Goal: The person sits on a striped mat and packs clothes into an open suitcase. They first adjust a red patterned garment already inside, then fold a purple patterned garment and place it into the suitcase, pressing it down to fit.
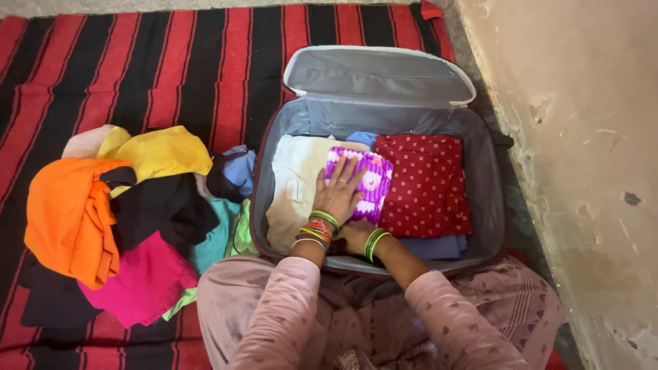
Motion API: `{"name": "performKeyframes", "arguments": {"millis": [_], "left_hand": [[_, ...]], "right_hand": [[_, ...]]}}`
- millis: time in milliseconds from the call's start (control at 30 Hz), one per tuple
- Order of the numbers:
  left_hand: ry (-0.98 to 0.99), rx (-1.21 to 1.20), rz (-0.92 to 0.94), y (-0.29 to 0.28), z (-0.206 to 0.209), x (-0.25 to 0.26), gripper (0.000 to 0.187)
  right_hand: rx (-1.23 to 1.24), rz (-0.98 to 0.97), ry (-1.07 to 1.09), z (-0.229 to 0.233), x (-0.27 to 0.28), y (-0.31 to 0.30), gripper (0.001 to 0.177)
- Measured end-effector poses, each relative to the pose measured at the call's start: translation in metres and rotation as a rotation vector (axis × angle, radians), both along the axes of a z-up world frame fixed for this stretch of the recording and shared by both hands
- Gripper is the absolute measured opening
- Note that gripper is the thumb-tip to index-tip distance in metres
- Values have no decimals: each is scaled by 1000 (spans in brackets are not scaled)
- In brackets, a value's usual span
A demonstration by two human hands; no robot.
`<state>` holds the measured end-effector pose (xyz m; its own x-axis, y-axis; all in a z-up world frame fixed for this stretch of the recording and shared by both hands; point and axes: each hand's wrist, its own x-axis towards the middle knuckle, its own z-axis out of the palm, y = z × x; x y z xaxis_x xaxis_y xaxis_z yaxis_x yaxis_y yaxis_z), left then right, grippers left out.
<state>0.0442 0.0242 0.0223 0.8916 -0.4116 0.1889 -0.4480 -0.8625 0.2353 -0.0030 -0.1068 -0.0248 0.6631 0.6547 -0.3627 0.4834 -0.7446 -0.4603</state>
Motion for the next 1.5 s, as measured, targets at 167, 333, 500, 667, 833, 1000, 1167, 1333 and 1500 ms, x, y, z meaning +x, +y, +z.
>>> {"name": "performKeyframes", "arguments": {"millis": [167, 333, 500, 667, 833, 1000, 1167, 1333, 1500], "left_hand": [[269, 98, 45, 4, -23, 5, 64], [294, 180, 17, 4, -25, 11, 74], [435, 249, -9, -2, -14, 14, 62], [404, 298, -28, -3, -39, 16, 59], [387, 256, -20, -2, -41, 13, 61], [536, 405, -87, -4, 12, -3, 112], [530, 484, -110, -7, 0, -18, 114], [478, 488, -164, -4, -32, -33, 94], [605, 254, -203, 4, -52, -66, 70]], "right_hand": [[434, -74, 106, 11, 5, -17, 26], [691, -311, 426, 25, 17, -26, 28], [1031, -408, 207, 62, 52, -28, 37], [393, -336, -201, 53, 74, 0, 58], [78, -310, -111, 12, 92, 5, 67], [-86, -331, -36, 4, 102, 8, 72], [-197, -300, 34, 9, 109, 14, 79], [-223, -320, 11, 20, 107, 19, 81], [-178, -348, -65, 25, 100, 21, 81]]}}
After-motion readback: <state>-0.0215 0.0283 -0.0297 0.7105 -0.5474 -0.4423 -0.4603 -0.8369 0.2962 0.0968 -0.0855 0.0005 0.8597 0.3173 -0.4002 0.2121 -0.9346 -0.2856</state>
